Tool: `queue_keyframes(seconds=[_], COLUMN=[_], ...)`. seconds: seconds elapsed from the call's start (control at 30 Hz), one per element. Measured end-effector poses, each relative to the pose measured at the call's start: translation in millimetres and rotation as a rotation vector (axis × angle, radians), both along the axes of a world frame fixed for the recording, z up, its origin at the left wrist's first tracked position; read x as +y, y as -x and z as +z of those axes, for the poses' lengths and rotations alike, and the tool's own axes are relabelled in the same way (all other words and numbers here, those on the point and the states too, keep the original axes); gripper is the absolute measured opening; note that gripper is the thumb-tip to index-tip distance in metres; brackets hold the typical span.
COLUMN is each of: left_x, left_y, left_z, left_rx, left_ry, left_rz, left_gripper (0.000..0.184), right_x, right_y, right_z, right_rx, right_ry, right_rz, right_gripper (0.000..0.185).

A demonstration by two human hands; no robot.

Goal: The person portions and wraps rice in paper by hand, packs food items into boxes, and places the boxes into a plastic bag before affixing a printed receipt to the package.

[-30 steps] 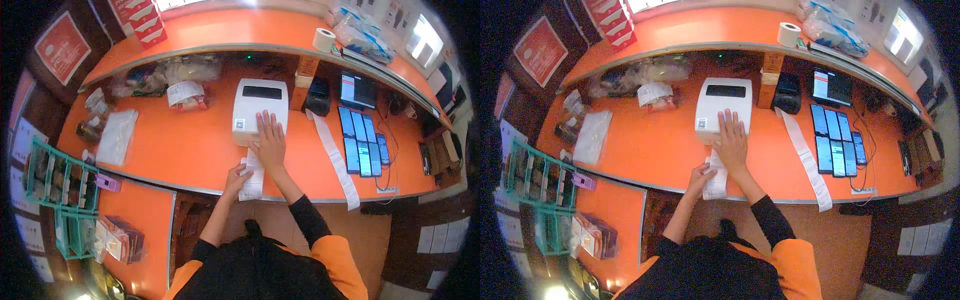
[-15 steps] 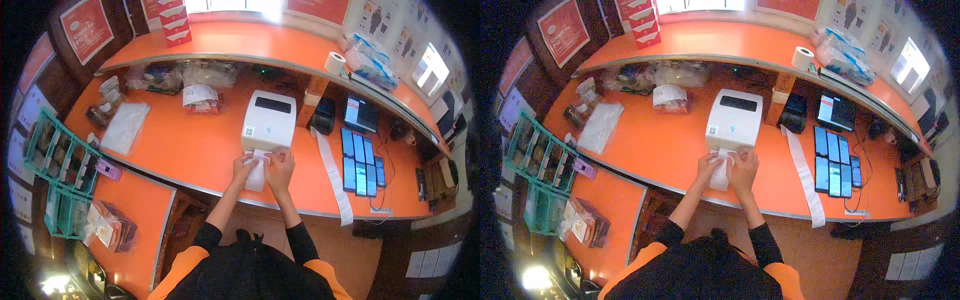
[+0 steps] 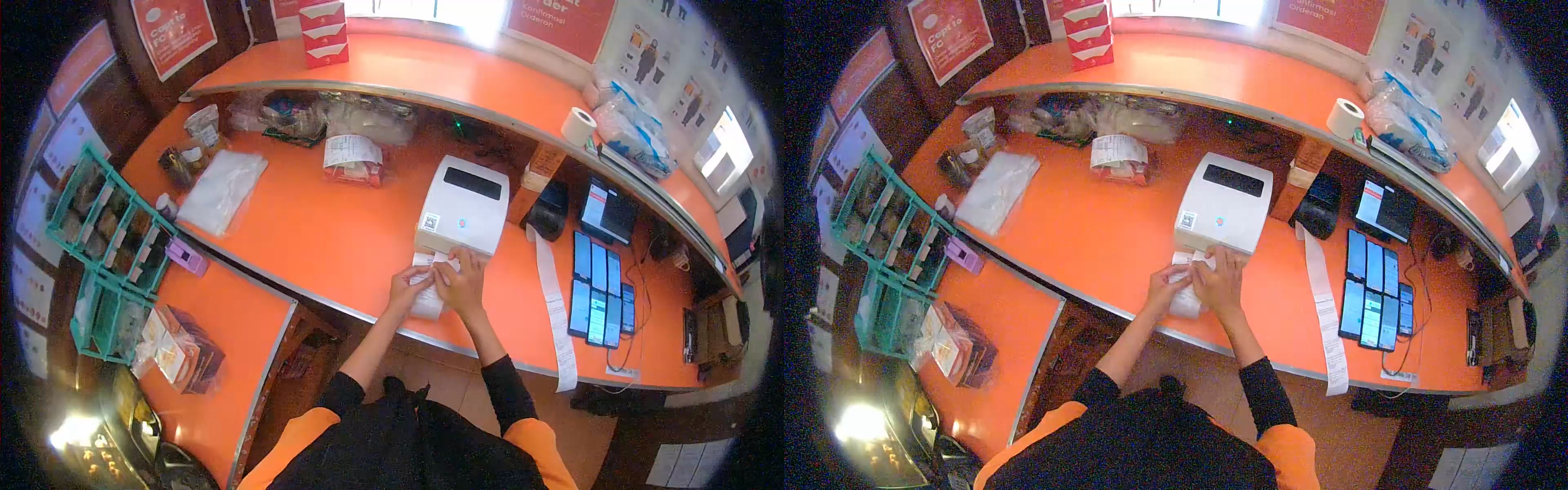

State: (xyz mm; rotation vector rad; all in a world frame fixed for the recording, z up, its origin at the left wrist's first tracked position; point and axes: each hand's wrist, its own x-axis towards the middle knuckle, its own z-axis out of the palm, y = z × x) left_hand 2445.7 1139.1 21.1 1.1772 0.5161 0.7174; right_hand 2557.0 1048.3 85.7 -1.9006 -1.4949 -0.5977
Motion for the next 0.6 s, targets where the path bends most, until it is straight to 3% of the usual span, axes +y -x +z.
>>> queue_keyframes(seconds=[0.17,0.3,0.37,0.43,0.5,0.6], left_x=[-1.7,-8.7,-12.2,-16.9,-17.2,-18.6], left_y=[2.9,5.9,16.4,35.9,56.9,83.3], left_z=[1.8,-8.0,-1.0,14.2,37.6,84.3], left_rx=[0.084,0.062,0.107,0.173,0.243,0.298], left_ry=[-0.035,-0.017,-0.345,-0.427,-0.508,-0.546], left_rz=[0.013,0.04,0.126,0.229,0.332,0.234], left_gripper=[0.031,0.033,0.037,0.04,0.044,0.043], right_x=[3.7,-0.6,-6.8,-14.5,-14.7,3.6], right_y=[-0.8,-1.4,-1.3,0.6,10.7,42.4], right_z=[-1.2,-6.2,-8.3,4.4,26.8,37.3], right_rx=[0.018,0.218,0.309,0.406,0.357,0.255], right_ry=[-0.041,-0.243,-0.349,-0.62,-0.653,-0.627], right_rz=[-0.031,-0.176,-0.241,-0.528,-0.507,-0.387], right_gripper=[0.01,0.011,0.011,0.01,0.01,0.009])
